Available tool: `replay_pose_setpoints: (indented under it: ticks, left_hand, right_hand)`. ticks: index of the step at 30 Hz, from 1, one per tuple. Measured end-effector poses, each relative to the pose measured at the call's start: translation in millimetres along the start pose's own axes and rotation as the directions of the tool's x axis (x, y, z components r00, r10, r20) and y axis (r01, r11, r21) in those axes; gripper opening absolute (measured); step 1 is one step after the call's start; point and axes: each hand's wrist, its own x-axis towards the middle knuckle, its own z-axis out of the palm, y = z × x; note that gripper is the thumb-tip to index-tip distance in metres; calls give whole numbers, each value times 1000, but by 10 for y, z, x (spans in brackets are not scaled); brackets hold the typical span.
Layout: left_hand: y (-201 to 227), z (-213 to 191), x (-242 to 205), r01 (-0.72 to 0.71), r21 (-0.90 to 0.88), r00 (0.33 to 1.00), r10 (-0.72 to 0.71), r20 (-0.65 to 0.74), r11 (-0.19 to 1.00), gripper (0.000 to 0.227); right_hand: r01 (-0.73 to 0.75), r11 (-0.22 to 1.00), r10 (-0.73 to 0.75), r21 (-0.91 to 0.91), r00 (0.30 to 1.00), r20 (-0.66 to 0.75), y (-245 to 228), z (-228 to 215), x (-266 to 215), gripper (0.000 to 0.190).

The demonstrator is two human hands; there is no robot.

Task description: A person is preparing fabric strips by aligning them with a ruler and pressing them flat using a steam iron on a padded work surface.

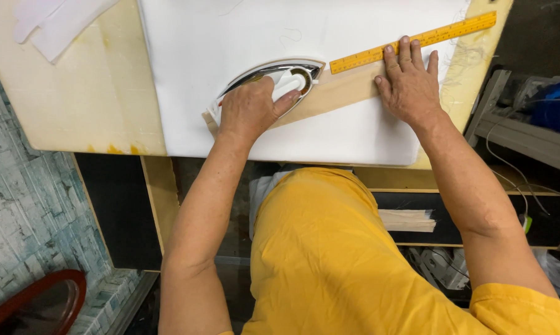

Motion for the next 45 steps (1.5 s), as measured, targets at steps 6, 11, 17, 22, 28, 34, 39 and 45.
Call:
replay_pose_setpoints:
  ticks: [6, 11, 17, 22, 28, 34, 39, 45]
  left_hand:
    - [16, 1, -2, -18, 11, 993, 16, 120, 1000, 63]
    - [26, 3, -165, -7, 9, 994, 6, 112, 1000, 66]
    - [9, 58, -455, -35, 88, 995, 42, -86, 996, 64]
    - [-11, -12, -652, 3, 70, 998, 1, -55, 998, 66]
    - [-87, -53, -861, 21, 57, 995, -15, -98, 998, 66]
    - [-239, -114, -1086, 23, 19, 998, -22, -51, 1000, 65]
    - [-424, -409, -1196, 55, -21, 997, -54, 55, 998, 63]
    - [-718, -1208, -1041, 385, -11, 804, -329, 494, 923, 72]
  right_hand:
    - [-21, 1000, 21, -18, 1000, 12, 7, -5, 13, 69]
    - [-24, 1000, 24, 12, 999, 32, 16, -56, -4, 67]
    - [-27, 994, 32, 107, 999, -43, -179, -57, -31, 65]
    - [-6, 995, 16, 102, 996, -90, -389, 57, 13, 63]
    - [2, 995, 6, 95, 997, -80, -757, 126, 28, 65]
    - [47, 998, -43, 41, 994, -96, -954, 330, 36, 65]
    - [140, 990, -142, -23, 971, -191, -956, 454, 25, 64]
    - [53, 999, -52, 10, 998, -38, -961, 438, 48, 69]
